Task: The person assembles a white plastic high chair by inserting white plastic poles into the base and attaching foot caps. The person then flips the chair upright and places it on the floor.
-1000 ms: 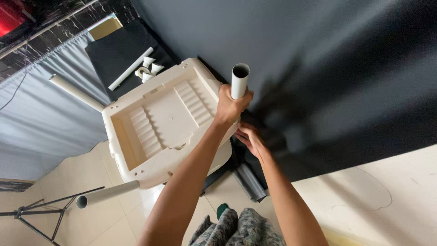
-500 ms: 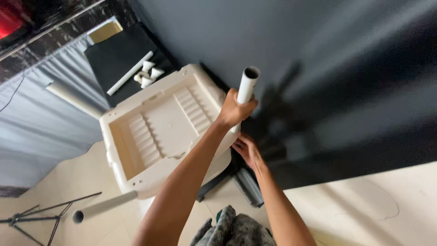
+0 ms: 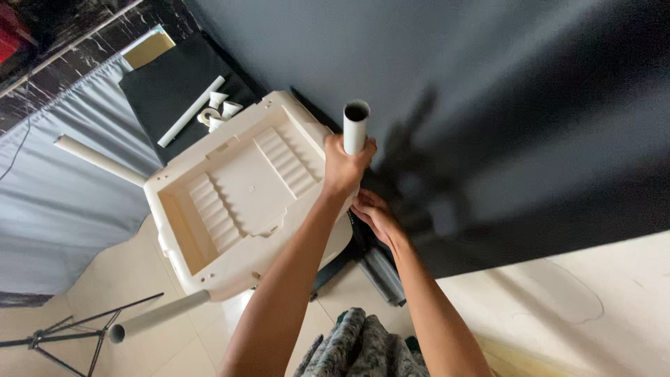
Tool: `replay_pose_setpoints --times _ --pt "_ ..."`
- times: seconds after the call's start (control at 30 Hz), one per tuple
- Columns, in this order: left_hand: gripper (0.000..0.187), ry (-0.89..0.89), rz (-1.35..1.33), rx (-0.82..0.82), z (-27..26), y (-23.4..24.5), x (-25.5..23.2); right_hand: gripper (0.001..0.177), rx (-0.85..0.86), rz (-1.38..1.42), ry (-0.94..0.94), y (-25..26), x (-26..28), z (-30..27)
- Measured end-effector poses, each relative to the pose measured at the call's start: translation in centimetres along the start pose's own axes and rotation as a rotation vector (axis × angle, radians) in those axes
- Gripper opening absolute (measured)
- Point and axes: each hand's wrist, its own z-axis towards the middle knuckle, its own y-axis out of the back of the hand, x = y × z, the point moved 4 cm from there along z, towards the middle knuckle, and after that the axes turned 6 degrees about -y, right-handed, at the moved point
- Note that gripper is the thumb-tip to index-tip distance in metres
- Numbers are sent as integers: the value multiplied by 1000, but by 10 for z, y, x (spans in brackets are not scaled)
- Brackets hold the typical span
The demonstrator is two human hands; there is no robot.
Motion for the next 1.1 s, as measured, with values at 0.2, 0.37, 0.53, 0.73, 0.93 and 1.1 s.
replay_pose_setpoints --times 0.2,0.37,0.53,0.73,0.93,1.1 --pt "27 -240 274 -496 -12 -12 -6 39 47 -49 55 8 -4 3" --pt "21 6 -32 4 5 2 3 36 40 7 11 7 -7 13" --pt "22 -124 47 -240 -2 -6 9 38 32 -24 19 8 4 11" --pt "25 -245 186 -303 -19 -17 14 41 -9 -79 3 11 2 6" --pt "25 73 -226 246 27 1 20 48 -72 -171 86 2 11 2" --pt "25 58 -46 61 21 -2 12 57 -56 -522 836 -46 73 -38"
